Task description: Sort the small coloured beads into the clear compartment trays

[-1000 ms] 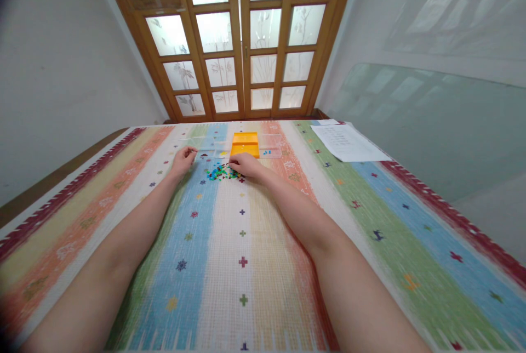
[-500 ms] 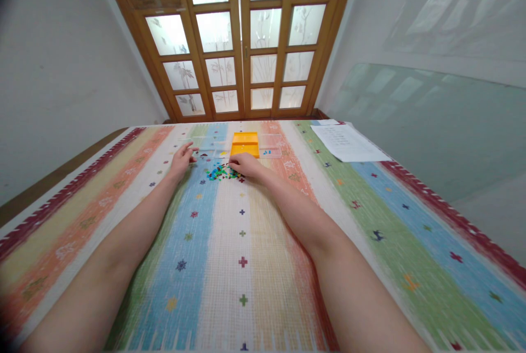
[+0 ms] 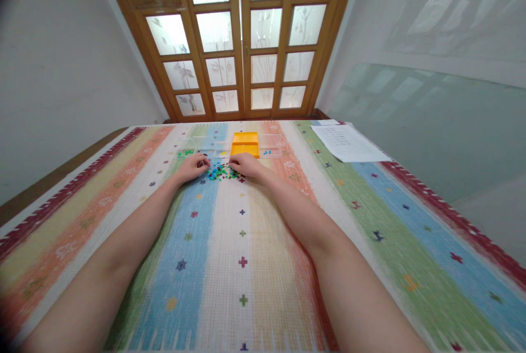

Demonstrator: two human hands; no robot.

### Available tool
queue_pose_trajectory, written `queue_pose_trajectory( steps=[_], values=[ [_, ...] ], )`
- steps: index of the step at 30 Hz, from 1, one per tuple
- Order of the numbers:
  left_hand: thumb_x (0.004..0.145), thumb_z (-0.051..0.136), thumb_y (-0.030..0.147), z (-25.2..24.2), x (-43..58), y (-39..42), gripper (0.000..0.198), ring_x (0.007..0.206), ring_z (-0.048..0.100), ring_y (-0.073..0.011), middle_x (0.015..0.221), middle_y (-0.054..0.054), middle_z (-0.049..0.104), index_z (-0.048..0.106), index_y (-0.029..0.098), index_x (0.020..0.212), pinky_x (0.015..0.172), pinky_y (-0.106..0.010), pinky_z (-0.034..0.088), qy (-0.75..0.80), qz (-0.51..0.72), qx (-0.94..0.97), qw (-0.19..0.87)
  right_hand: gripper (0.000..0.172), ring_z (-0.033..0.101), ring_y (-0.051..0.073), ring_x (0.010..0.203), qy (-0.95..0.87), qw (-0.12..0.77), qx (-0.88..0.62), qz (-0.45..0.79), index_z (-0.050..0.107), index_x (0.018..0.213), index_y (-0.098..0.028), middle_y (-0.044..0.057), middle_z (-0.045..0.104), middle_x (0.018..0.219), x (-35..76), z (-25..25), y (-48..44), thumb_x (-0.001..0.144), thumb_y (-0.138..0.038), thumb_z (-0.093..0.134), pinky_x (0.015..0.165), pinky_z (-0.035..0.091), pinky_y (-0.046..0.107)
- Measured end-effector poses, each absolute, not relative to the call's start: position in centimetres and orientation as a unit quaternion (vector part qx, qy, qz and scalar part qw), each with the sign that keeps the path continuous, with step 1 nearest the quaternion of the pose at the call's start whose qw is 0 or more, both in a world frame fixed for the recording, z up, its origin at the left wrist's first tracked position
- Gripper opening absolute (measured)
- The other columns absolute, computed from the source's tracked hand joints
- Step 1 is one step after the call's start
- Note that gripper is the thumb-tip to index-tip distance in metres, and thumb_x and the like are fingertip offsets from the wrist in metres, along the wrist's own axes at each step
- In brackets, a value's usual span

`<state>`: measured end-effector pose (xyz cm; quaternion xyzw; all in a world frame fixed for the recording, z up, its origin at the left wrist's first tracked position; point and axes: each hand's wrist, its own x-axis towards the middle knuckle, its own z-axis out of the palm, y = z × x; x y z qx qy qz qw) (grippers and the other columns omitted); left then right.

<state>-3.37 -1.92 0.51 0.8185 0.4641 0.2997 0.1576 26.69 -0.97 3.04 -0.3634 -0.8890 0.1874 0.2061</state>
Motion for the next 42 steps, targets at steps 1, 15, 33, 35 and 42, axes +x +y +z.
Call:
queue_pose_trajectory(
  steps=[1, 15, 33, 35, 42],
  values=[
    [0.081, 0.064, 0.027, 0.7, -3.2, -2.1, 0.013, 0.077, 0.059, -0.0173, 0.093, -0.003, 0.066, 0.075, 0.021, 0.085, 0.076, -0.03, 0.048, 0.445, 0.281, 0.835, 0.157, 0.018, 0.061, 0.017, 0.08, -0.889, 0.206, -0.364, 0.188, 0.075, 0.092, -0.019, 0.005, 0.076, 0.092, 26.7, 3.0, -0.9, 0.098, -0.023, 0.059, 0.07, 0.036, 0.025],
    [0.083, 0.072, 0.033, 1.7, -2.9, -2.3, 0.015, 0.078, 0.057, -0.0165, 0.09, -0.002, 0.059, 0.075, 0.019, 0.088, 0.073, -0.028, 0.044, 0.39, 0.202, 0.874, 0.208, 0.018, 0.061, 0.017, 0.081, -0.889, 0.203, -0.366, 0.187, 0.076, 0.092, -0.018, 0.005, 0.075, 0.092, 26.6, 3.4, -1.1, 0.098, -0.022, 0.059, 0.071, 0.035, 0.026],
    [0.077, 0.063, 0.024, 1.2, -3.5, -2.2, 0.019, 0.08, 0.06, -0.0174, 0.088, -0.003, 0.067, 0.075, 0.02, 0.092, 0.075, -0.029, 0.048, 0.413, 0.234, 0.851, 0.223, 0.018, 0.06, 0.017, 0.08, -0.893, 0.206, -0.354, 0.185, 0.075, 0.09, -0.019, 0.005, 0.074, 0.091, 26.6, 3.2, -1.0, 0.098, -0.023, 0.059, 0.071, 0.035, 0.027],
    [0.078, 0.062, 0.023, 1.2, -3.6, -2.1, 0.019, 0.079, 0.06, -0.0169, 0.088, -0.003, 0.067, 0.075, 0.02, 0.091, 0.074, -0.029, 0.048, 0.408, 0.226, 0.856, 0.223, 0.018, 0.06, 0.017, 0.079, -0.893, 0.208, -0.353, 0.185, 0.074, 0.089, -0.019, 0.005, 0.074, 0.09, 26.6, 3.2, -1.0, 0.098, -0.023, 0.059, 0.07, 0.035, 0.027],
    [0.081, 0.065, 0.027, 1.2, -3.6, -2.0, 0.016, 0.078, 0.059, -0.0167, 0.083, -0.002, 0.067, 0.077, 0.02, 0.088, 0.074, -0.028, 0.047, 0.4, 0.225, 0.86, 0.224, 0.018, 0.06, 0.017, 0.079, -0.892, 0.201, -0.359, 0.187, 0.073, 0.089, -0.019, 0.005, 0.074, 0.091, 26.6, 3.3, -1.1, 0.098, -0.023, 0.058, 0.07, 0.035, 0.026]
  ],
)
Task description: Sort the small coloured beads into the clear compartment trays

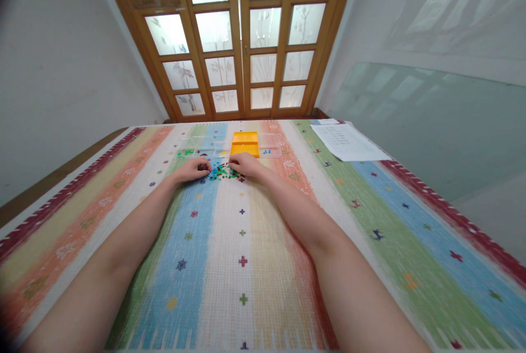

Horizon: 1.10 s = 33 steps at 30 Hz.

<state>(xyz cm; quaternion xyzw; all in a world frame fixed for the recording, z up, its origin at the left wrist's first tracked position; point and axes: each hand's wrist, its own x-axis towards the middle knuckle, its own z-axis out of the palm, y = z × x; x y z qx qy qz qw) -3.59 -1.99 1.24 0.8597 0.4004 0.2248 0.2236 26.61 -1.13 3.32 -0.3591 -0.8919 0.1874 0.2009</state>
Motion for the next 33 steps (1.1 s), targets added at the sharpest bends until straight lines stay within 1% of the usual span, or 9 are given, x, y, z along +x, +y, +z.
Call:
queue_pose_trajectory(
  steps=[4, 7, 10, 13, 17, 21, 29, 33],
  values=[
    [0.08, 0.067, 0.032, 1.4, -3.5, -2.1, 0.015, 0.078, 0.059, -0.0179, 0.082, -0.002, 0.067, 0.077, 0.022, 0.086, 0.074, -0.029, 0.048, 0.405, 0.229, 0.853, 0.238, 0.019, 0.06, 0.017, 0.079, -0.891, 0.201, -0.361, 0.19, 0.074, 0.089, -0.019, 0.005, 0.074, 0.09, 26.6, 3.5, -1.3, 0.098, -0.024, 0.058, 0.07, 0.035, 0.027],
    [0.081, 0.067, 0.036, 1.5, -3.4, -2.3, 0.017, 0.08, 0.061, -0.0195, 0.086, -0.003, 0.069, 0.075, 0.022, 0.087, 0.076, -0.031, 0.049, 0.42, 0.253, 0.827, 0.274, 0.019, 0.06, 0.017, 0.08, -0.89, 0.198, -0.362, 0.191, 0.074, 0.09, -0.019, 0.005, 0.074, 0.092, 26.7, 3.4, -1.3, 0.099, -0.025, 0.058, 0.071, 0.035, 0.027],
    [0.079, 0.068, 0.038, 1.3, -3.4, -2.3, 0.019, 0.079, 0.062, -0.0194, 0.087, -0.003, 0.069, 0.071, 0.021, 0.087, 0.075, -0.031, 0.049, 0.449, 0.311, 0.782, 0.3, 0.02, 0.059, 0.017, 0.081, -0.892, 0.197, -0.361, 0.189, 0.074, 0.091, -0.02, 0.004, 0.074, 0.093, 26.7, 3.3, -1.1, 0.1, -0.026, 0.057, 0.071, 0.034, 0.026],
    [0.078, 0.066, 0.038, 0.8, -3.6, -1.8, 0.02, 0.072, 0.059, -0.0172, 0.084, -0.002, 0.067, 0.066, 0.021, 0.088, 0.07, -0.03, 0.048, 0.477, 0.372, 0.734, 0.308, 0.02, 0.058, 0.017, 0.079, -0.893, 0.2, -0.358, 0.183, 0.074, 0.09, -0.019, 0.004, 0.074, 0.091, 26.7, 3.1, -1.0, 0.1, -0.027, 0.058, 0.07, 0.033, 0.027],
    [0.077, 0.063, 0.034, 0.1, -4.3, -0.9, 0.018, 0.064, 0.053, -0.0151, 0.077, 0.001, 0.061, 0.063, 0.021, 0.09, 0.063, -0.027, 0.043, 0.504, 0.43, 0.689, 0.294, 0.02, 0.057, 0.016, 0.077, -0.894, 0.208, -0.353, 0.181, 0.073, 0.089, -0.019, 0.004, 0.072, 0.088, 26.7, 3.0, -0.9, 0.099, -0.027, 0.058, 0.068, 0.031, 0.027],
    [0.079, 0.061, 0.032, -0.2, -4.8, -0.4, 0.019, 0.064, 0.05, -0.0155, 0.073, 0.001, 0.056, 0.064, 0.021, 0.094, 0.061, -0.026, 0.04, 0.519, 0.473, 0.657, 0.275, 0.02, 0.057, 0.016, 0.077, -0.892, 0.203, -0.358, 0.185, 0.073, 0.089, -0.019, 0.003, 0.072, 0.087, 26.7, 3.1, -1.0, 0.099, -0.027, 0.057, 0.068, 0.031, 0.027],
    [0.082, 0.062, 0.035, -0.4, -5.0, 0.0, 0.023, 0.064, 0.053, -0.0154, 0.078, 0.0, 0.059, 0.064, 0.021, 0.1, 0.063, -0.026, 0.044, 0.527, 0.525, 0.615, 0.263, 0.021, 0.057, 0.016, 0.078, -0.891, 0.194, -0.367, 0.183, 0.073, 0.089, -0.019, 0.004, 0.072, 0.087, 26.6, 3.4, -1.2, 0.1, -0.028, 0.058, 0.069, 0.031, 0.027],
    [0.083, 0.062, 0.036, -0.6, -4.8, 0.1, 0.024, 0.062, 0.054, -0.0143, 0.079, 0.0, 0.061, 0.064, 0.02, 0.101, 0.062, -0.026, 0.044, 0.541, 0.538, 0.589, 0.266, 0.02, 0.057, 0.017, 0.078, -0.889, 0.194, -0.37, 0.185, 0.073, 0.089, -0.019, 0.004, 0.072, 0.087, 26.6, 3.4, -1.2, 0.099, -0.027, 0.059, 0.068, 0.031, 0.027]
  ],
)
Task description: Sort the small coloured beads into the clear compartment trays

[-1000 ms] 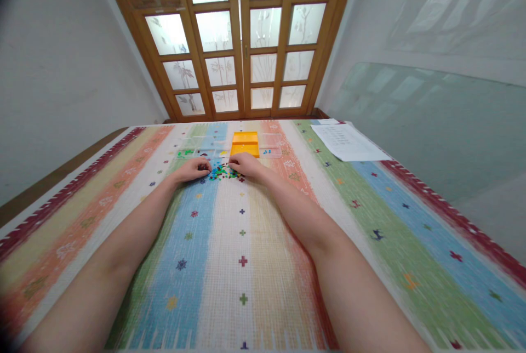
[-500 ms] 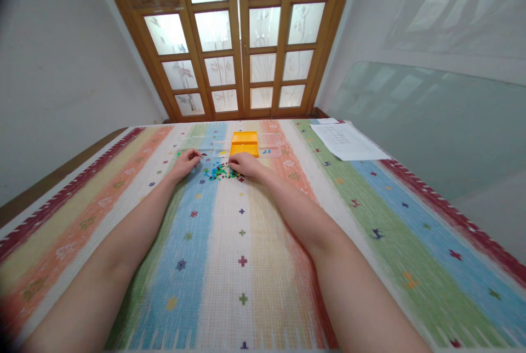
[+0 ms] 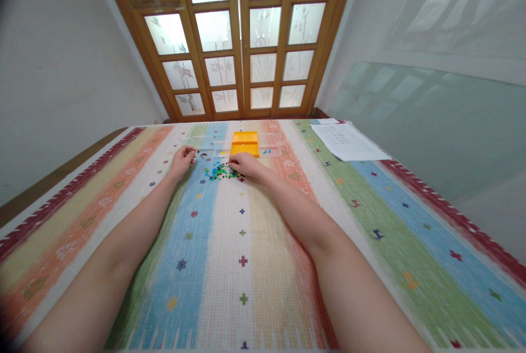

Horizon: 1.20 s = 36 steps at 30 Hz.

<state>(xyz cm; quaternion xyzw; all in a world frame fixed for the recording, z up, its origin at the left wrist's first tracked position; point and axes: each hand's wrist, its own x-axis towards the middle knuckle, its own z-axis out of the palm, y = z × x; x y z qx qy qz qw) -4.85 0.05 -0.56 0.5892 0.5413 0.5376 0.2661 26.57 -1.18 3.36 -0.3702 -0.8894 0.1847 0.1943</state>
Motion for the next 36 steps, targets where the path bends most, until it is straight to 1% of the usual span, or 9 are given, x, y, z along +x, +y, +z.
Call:
queue_pose_trajectory(
  steps=[6, 10, 16, 22, 27, 29, 31, 33, 36],
  values=[
    [0.084, 0.063, 0.038, -0.59, -4.6, 0.01, 0.029, 0.059, 0.055, -0.0128, 0.09, -0.005, 0.071, 0.065, 0.018, 0.105, 0.058, -0.025, 0.044, 0.548, 0.541, 0.566, 0.294, 0.02, 0.057, 0.017, 0.078, -0.89, 0.19, -0.371, 0.186, 0.073, 0.089, -0.019, 0.004, 0.072, 0.088, 26.49, 3.38, -1.18, 0.099, -0.027, 0.059, 0.068, 0.032, 0.027],
    [0.082, 0.066, 0.037, -0.53, -4.58, -0.1, 0.029, 0.058, 0.057, -0.0126, 0.093, -0.006, 0.074, 0.066, 0.018, 0.103, 0.054, -0.024, 0.042, 0.556, 0.542, 0.553, 0.301, 0.02, 0.057, 0.016, 0.078, -0.893, 0.192, -0.365, 0.183, 0.073, 0.088, -0.019, 0.004, 0.071, 0.088, 26.52, 3.26, -1.08, 0.1, -0.027, 0.058, 0.068, 0.032, 0.026],
    [0.08, 0.067, 0.036, -0.54, -4.59, -0.12, 0.026, 0.058, 0.059, -0.0137, 0.088, -0.006, 0.074, 0.066, 0.018, 0.098, 0.055, -0.025, 0.043, 0.562, 0.546, 0.546, 0.298, 0.02, 0.057, 0.017, 0.078, -0.893, 0.188, -0.367, 0.182, 0.072, 0.087, -0.019, 0.004, 0.071, 0.087, 26.5, 3.3, -1.14, 0.099, -0.028, 0.058, 0.069, 0.031, 0.027],
    [0.08, 0.064, 0.032, -0.65, -4.68, -0.01, 0.018, 0.055, 0.057, -0.0142, 0.072, -0.001, 0.067, 0.065, 0.019, 0.093, 0.054, -0.025, 0.044, 0.568, 0.539, 0.553, 0.285, 0.02, 0.056, 0.017, 0.079, -0.894, 0.19, -0.364, 0.18, 0.072, 0.087, -0.019, 0.004, 0.071, 0.087, 26.5, 3.31, -1.18, 0.099, -0.027, 0.058, 0.07, 0.031, 0.027],
    [0.079, 0.064, 0.028, -0.83, -4.7, 0.08, 0.016, 0.056, 0.059, -0.014, 0.074, -0.002, 0.071, 0.065, 0.019, 0.092, 0.055, -0.025, 0.045, 0.556, 0.546, 0.553, 0.295, 0.02, 0.057, 0.017, 0.079, -0.895, 0.192, -0.359, 0.181, 0.072, 0.087, -0.019, 0.004, 0.071, 0.089, 26.54, 3.21, -1.12, 0.099, -0.027, 0.058, 0.07, 0.032, 0.027],
    [0.079, 0.064, 0.028, -0.82, -4.63, 0.1, 0.017, 0.056, 0.059, -0.0134, 0.079, -0.004, 0.074, 0.065, 0.018, 0.094, 0.056, -0.024, 0.045, 0.555, 0.549, 0.55, 0.297, 0.02, 0.057, 0.017, 0.08, -0.896, 0.193, -0.356, 0.18, 0.072, 0.088, -0.019, 0.004, 0.072, 0.09, 26.54, 3.14, -1.06, 0.099, -0.027, 0.058, 0.07, 0.032, 0.027],
    [0.081, 0.063, 0.029, -0.72, -4.5, 0.03, 0.022, 0.055, 0.058, -0.0117, 0.089, -0.007, 0.078, 0.067, 0.017, 0.099, 0.056, -0.024, 0.046, 0.552, 0.549, 0.55, 0.303, 0.02, 0.058, 0.017, 0.08, -0.896, 0.192, -0.358, 0.18, 0.073, 0.089, -0.019, 0.004, 0.072, 0.09, 26.53, 3.09, -0.99, 0.099, -0.027, 0.058, 0.07, 0.032, 0.027],
    [0.083, 0.063, 0.03, -0.58, -4.35, -0.09, 0.034, 0.054, 0.057, -0.0098, 0.106, -0.009, 0.079, 0.069, 0.017, 0.114, 0.056, -0.025, 0.048, 0.542, 0.546, 0.555, 0.317, 0.02, 0.058, 0.017, 0.08, -0.895, 0.191, -0.36, 0.182, 0.073, 0.089, -0.019, 0.004, 0.072, 0.09, 26.52, 3.07, -0.94, 0.099, -0.027, 0.058, 0.071, 0.033, 0.027],
    [0.084, 0.063, 0.032, -0.45, -4.17, -0.25, 0.055, 0.053, 0.056, -0.0081, 0.126, -0.011, 0.076, 0.062, 0.019, 0.138, 0.055, -0.025, 0.048, 0.529, 0.535, 0.565, 0.339, 0.02, 0.059, 0.017, 0.08, -0.895, 0.192, -0.36, 0.182, 0.074, 0.089, -0.019, 0.005, 0.073, 0.09, 26.51, 3.08, -0.91, 0.098, -0.026, 0.058, 0.072, 0.034, 0.027]
  ],
)
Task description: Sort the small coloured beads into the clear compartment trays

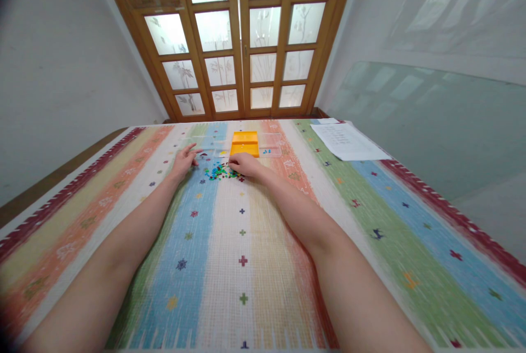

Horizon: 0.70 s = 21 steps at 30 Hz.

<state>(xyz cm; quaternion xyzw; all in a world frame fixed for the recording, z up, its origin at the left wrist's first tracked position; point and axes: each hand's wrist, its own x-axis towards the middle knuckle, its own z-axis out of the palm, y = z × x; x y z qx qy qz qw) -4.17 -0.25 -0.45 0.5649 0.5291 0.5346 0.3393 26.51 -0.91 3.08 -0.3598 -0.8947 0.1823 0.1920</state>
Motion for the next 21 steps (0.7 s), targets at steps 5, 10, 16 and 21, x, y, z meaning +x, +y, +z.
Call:
queue_pose_trajectory(
  steps=[5, 10, 16, 21],
  values=[
    [0.084, 0.06, 0.03, -0.6, -4.1, -0.3, 0.048, 0.055, 0.056, -0.0095, 0.123, -0.011, 0.076, 0.068, 0.017, 0.129, 0.058, -0.026, 0.049, 0.541, 0.503, 0.597, 0.312, 0.02, 0.059, 0.017, 0.081, -0.897, 0.191, -0.357, 0.177, 0.073, 0.088, -0.019, 0.005, 0.073, 0.091, 26.5, 3.1, -0.9, 0.099, -0.026, 0.058, 0.071, 0.034, 0.026],
    [0.085, 0.063, 0.034, -0.2, -3.9, -1.3, 0.025, 0.071, 0.062, -0.0167, 0.095, -0.005, 0.077, 0.077, 0.019, 0.099, 0.068, -0.029, 0.05, 0.519, 0.392, 0.719, 0.245, 0.02, 0.06, 0.018, 0.08, -0.899, 0.197, -0.349, 0.176, 0.074, 0.088, -0.018, 0.005, 0.074, 0.09, 26.5, 3.2, -1.0, 0.099, -0.024, 0.059, 0.07, 0.035, 0.027],
    [0.083, 0.067, 0.037, 1.3, -2.7, -2.8, 0.019, 0.07, 0.058, -0.015, 0.077, -0.001, 0.068, 0.074, 0.019, 0.085, 0.066, -0.025, 0.044, 0.438, 0.249, 0.814, 0.288, 0.018, 0.062, 0.018, 0.082, -0.898, 0.2, -0.351, 0.176, 0.075, 0.09, -0.019, 0.005, 0.075, 0.093, 26.6, 3.1, -1.0, 0.098, -0.023, 0.059, 0.072, 0.037, 0.026],
    [0.082, 0.071, 0.039, 2.2, -2.4, -3.0, 0.023, 0.065, 0.053, -0.0138, 0.072, 0.001, 0.064, 0.074, 0.018, 0.092, 0.061, -0.025, 0.039, 0.415, 0.173, 0.83, 0.331, 0.018, 0.061, 0.017, 0.081, -0.9, 0.2, -0.347, 0.173, 0.075, 0.09, -0.018, 0.005, 0.075, 0.093, 26.6, 2.8, -0.7, 0.098, -0.022, 0.059, 0.071, 0.036, 0.026]
  ],
)
